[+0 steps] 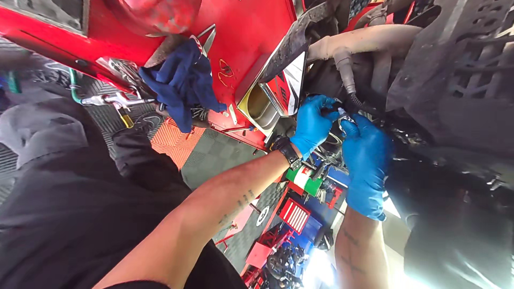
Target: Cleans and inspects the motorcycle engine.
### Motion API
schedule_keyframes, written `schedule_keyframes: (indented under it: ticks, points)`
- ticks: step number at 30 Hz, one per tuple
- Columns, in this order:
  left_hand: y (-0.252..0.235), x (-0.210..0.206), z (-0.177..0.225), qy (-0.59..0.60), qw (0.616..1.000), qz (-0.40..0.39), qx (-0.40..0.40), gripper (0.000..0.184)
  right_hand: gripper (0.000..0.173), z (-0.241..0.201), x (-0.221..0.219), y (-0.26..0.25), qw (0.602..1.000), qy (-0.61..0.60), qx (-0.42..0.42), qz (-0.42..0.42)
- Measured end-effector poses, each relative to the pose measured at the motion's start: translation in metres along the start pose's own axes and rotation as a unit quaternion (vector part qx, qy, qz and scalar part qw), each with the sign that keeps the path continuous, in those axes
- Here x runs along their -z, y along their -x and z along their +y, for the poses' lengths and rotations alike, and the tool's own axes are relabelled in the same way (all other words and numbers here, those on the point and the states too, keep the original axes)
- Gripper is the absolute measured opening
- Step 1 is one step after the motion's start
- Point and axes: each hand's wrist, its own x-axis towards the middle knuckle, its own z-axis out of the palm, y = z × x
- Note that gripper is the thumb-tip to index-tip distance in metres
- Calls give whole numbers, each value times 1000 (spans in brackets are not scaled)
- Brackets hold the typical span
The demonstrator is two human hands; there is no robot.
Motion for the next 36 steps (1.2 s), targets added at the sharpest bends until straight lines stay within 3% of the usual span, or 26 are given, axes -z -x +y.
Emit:
schedule_keyframes:
  ticks: [18, 36]
  points:
    - [0, 0, -4, 33, 999, -7, -5, 20, 28, 1, -3, -2, 1000, 0, 9, 10]
    - [-3, 2, -2, 39, 998, -34, 44, 16, 30, 0, -5, -2, 999, 49, -12, 18]
